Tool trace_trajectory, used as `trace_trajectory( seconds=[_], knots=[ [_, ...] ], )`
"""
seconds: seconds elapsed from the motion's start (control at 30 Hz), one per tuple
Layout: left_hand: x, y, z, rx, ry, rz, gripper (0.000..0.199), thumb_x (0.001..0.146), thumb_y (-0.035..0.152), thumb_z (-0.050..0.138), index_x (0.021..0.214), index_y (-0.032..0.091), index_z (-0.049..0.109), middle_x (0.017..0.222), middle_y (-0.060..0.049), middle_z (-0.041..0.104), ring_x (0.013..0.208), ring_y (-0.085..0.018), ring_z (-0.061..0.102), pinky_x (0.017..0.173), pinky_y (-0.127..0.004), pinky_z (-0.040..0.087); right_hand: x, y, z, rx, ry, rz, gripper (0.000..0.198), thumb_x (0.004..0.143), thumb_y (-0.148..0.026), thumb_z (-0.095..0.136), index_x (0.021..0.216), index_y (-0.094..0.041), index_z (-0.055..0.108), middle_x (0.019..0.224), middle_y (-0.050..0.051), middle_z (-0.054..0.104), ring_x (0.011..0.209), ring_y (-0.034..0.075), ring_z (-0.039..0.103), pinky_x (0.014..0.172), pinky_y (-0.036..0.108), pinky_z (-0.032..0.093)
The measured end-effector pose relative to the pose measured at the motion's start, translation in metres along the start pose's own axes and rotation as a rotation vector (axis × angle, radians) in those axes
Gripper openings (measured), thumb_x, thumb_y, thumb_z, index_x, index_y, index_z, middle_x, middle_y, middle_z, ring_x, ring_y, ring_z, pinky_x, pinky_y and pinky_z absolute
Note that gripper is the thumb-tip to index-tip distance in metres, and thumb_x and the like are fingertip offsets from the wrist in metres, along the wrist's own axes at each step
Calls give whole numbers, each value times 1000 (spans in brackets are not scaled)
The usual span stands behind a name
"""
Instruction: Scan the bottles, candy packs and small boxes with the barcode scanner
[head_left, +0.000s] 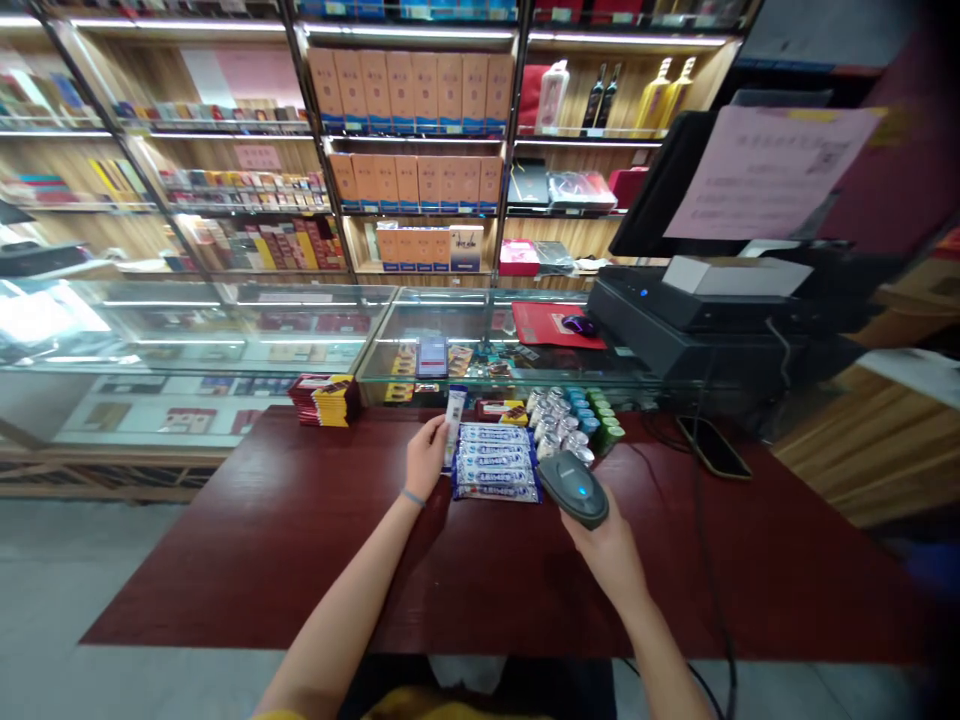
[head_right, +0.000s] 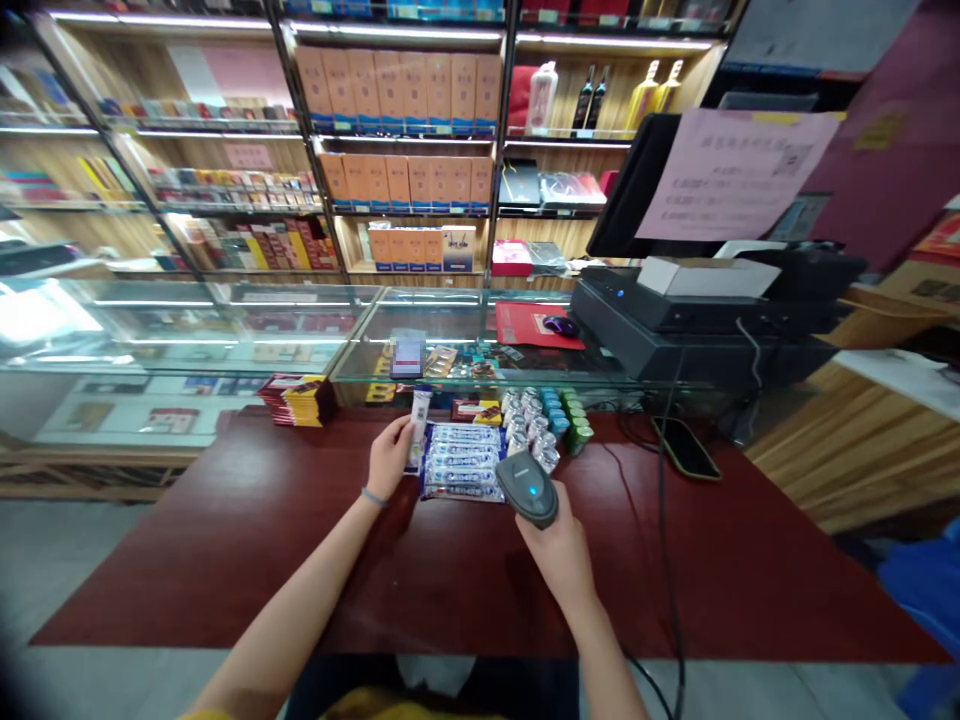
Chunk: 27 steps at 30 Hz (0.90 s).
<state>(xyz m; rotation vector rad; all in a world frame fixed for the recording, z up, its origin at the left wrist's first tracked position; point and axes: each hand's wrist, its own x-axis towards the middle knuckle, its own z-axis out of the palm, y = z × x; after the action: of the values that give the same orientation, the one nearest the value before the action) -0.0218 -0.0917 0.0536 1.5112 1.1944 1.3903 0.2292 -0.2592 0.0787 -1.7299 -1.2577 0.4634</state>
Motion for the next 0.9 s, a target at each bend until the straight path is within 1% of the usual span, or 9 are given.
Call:
trace_trajectory(
  seconds=[0.07, 0.13, 0.2, 0.27, 0.37, 0.53, 0.67, 0.77, 0.9],
  knots=[
    [2, -9, -15, -248, 2, -199, 40, 87, 48, 63, 113, 18, 70, 97, -7, 74, 80, -19, 69, 70, -29, 54, 1, -3, 5, -15, -13, 5, 43, 77, -46, 63, 113, -23, 55, 79, 4, 73, 71, 26, 71, 60, 30, 51],
    [3, -18, -26, -455, -15, -322, 48, 79, 49, 72, 114, 16, 67, 94, -7, 73, 75, -17, 68, 67, -27, 54, 1, -8, 12, -21, -13, 8, 47, 77, -46, 64, 116, -23, 55, 79, 5, 73, 71, 27, 71, 60, 31, 51],
    [3, -26, -31, -571, 5, -356, 52, 72, 44, 80, 112, 16, 66, 96, -7, 72, 77, -15, 68, 69, -26, 55, 1, -15, 20, 3, -11, -7, 53, 77, -46, 64, 122, -21, 53, 86, 7, 74, 77, 27, 72, 63, 31, 52],
    [2, -32, -33, -600, 49, -355, 53, 69, 41, 83, 111, 16, 64, 100, -7, 72, 80, -15, 68, 71, -26, 55, 1, -22, 30, 44, -30, -38, 55, 78, -46, 63, 125, -20, 49, 94, 9, 75, 81, 27, 73, 68, 31, 54],
    [1, -34, -34, -508, 32, -355, 53, 72, 41, 79, 115, 16, 65, 102, -9, 73, 81, -17, 69, 71, -27, 56, 1, -34, 44, 56, -123, -69, 56, 77, -43, 63, 126, -21, 47, 97, 9, 74, 86, 27, 73, 74, 32, 54],
    [5, -22, -55, -93, -213, -191, 41, 83, 37, 64, 118, 16, 71, 120, -8, 72, 106, -24, 67, 94, -34, 52, 0, -50, 61, -32, -279, -100, 56, 76, -36, 62, 129, -25, 43, 98, 5, 74, 89, 28, 73, 74, 33, 53],
    [10, -13, -72, 131, -329, -129, 38, 88, 35, 53, 116, 18, 74, 114, -4, 75, 105, -23, 67, 93, -32, 51, -1, -54, 67, -70, -326, -131, 48, 77, -34, 61, 123, -25, 50, 99, 7, 76, 92, 30, 74, 73, 34, 53],
    [10, -12, -75, 200, -363, -103, 39, 90, 37, 51, 114, 18, 75, 108, -4, 76, 99, -24, 68, 89, -32, 52, -1, -53, 70, -81, -353, -170, 39, 77, -34, 60, 115, -24, 58, 98, 8, 76, 93, 31, 74, 74, 34, 53],
    [10, -14, -72, 141, -362, -103, 38, 89, 34, 53, 116, 18, 74, 113, -4, 75, 103, -24, 68, 92, -33, 51, -2, -52, 70, -42, -345, -137, 38, 76, -33, 61, 113, -25, 57, 95, 6, 76, 89, 28, 74, 73, 32, 53]
  ],
)
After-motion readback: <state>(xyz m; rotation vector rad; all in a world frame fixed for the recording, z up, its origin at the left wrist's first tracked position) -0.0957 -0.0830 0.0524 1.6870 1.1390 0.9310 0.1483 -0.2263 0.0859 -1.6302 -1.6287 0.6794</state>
